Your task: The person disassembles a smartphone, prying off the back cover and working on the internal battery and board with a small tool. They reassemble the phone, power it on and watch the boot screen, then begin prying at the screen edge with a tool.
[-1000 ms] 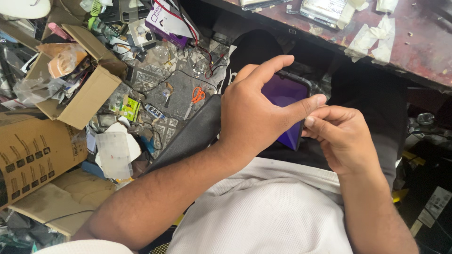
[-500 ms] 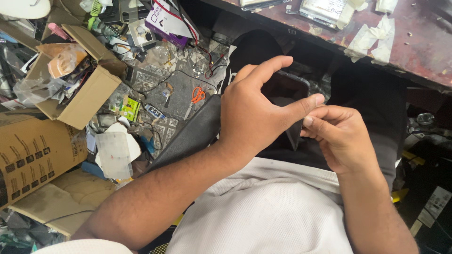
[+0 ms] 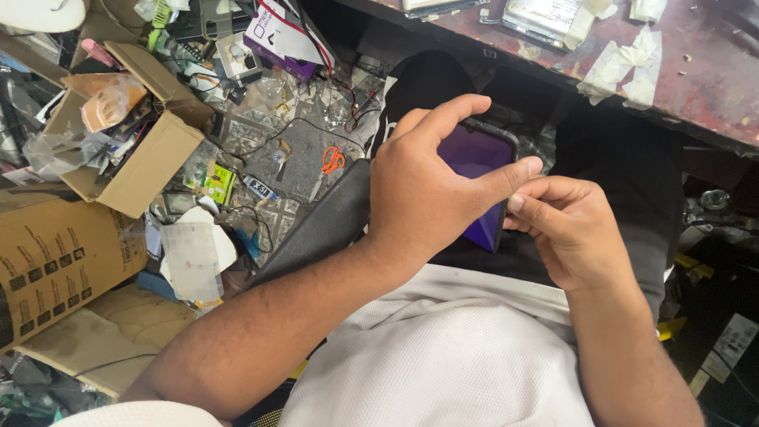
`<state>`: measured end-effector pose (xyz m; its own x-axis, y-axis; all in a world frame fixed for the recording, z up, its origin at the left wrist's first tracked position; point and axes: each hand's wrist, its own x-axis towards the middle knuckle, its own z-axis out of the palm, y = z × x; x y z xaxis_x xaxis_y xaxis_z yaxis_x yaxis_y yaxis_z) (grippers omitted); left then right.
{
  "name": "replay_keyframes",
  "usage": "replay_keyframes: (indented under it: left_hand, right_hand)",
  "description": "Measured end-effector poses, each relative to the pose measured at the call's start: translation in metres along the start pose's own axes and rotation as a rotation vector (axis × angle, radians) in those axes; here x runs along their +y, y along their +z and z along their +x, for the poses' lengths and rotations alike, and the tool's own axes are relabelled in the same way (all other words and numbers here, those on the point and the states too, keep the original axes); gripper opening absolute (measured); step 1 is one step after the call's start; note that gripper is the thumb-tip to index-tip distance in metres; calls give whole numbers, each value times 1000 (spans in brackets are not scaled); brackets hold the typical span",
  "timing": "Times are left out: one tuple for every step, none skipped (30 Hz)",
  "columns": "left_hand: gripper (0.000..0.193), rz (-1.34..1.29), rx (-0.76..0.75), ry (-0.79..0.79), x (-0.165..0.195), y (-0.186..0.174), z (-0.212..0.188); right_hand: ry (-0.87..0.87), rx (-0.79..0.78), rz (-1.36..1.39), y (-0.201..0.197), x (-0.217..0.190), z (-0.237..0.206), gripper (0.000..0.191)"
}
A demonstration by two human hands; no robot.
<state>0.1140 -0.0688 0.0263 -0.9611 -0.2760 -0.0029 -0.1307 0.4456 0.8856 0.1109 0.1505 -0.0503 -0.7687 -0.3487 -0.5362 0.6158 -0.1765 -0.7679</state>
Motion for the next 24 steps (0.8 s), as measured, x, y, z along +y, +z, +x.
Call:
replay_keyframes:
  left_hand:
    - [61,-2,-1,4,0,0,0]
    - [61,-2,-5,-5,0,0,-1]
    - [61,-3,-8,-14,0,0,-1]
    - [61,-3,-11,-21,0,0,-1]
    - [60,-1,-8,-20,0,1,0]
    - [60,1,-6,-19,0,1,0]
    - [60,2,-4,-18,0,1,0]
    - [60,3,-1,-12,0,1,0]
    - [60,4,2,-5,0,1,0]
    - [60,5,4,1,0,1,0]
    - [59,4,0,-7,0,1,0]
    - [59,4,-5,-14,0,0,0]
    - [58,2,-9,-21,0,1,0]
    - [58,2,-10,-23,1,1,0]
    - [58,3,-10,-25,0,1,0]
    - [57,5,-10,-26,0,1,0]
    - [57,4,-6,-18,0,1,0]
    - [57,2,-2,-12,0,1,0]
    - [57,1,1,-6,0,0,0]
    - [57,2,0,-8,0,0,0]
    - [56,4,0,-9,0,1,0]
    - [56,5,0,-9,0,1,0]
    - [56,7,4,-5,0,1,0]
    - [56,9,7,-1,0,1,0]
  right_hand:
    - [-3,-5,3,0,0,0,8]
    - [-6,-10,6,0,0,0,8]
    - [-9,-15,9,1,0,0,8]
    - [-6,-14,8,1,0,0,8]
    - [-3,-12,7,2,-1,0,8]
    - [0,-10,6,2,-1,0,8]
    - [0,-14,13,3,-2,0,8]
    - [0,-19,19,4,-2,0,8]
    - [0,-23,25,5,-3,0,8]
    - [-3,-24,22,5,-3,0,8]
    - [-5,-25,19,6,-4,0,8]
    - [-8,-25,16,6,-4,0,8]
    - [-7,-28,18,6,-4,0,9]
    - [-7,-30,19,6,-4,0,9]
    - [-6,-33,20,6,-4,-1,10]
    - [-7,-36,23,5,-3,0,10]
    - [-9,-40,25,5,-3,0,10]
    - [-8,-43,27,4,-2,0,10]
    - [-9,-42,33,4,-2,0,10]
    - [-12,-41,38,4,-1,0,10]
    - [-16,-40,42,3,-1,1,10]
    - [-15,-38,40,3,-1,1,10]
    - [-11,-36,39,3,-1,1,10]
    - [-7,-34,38,3,-1,1,10]
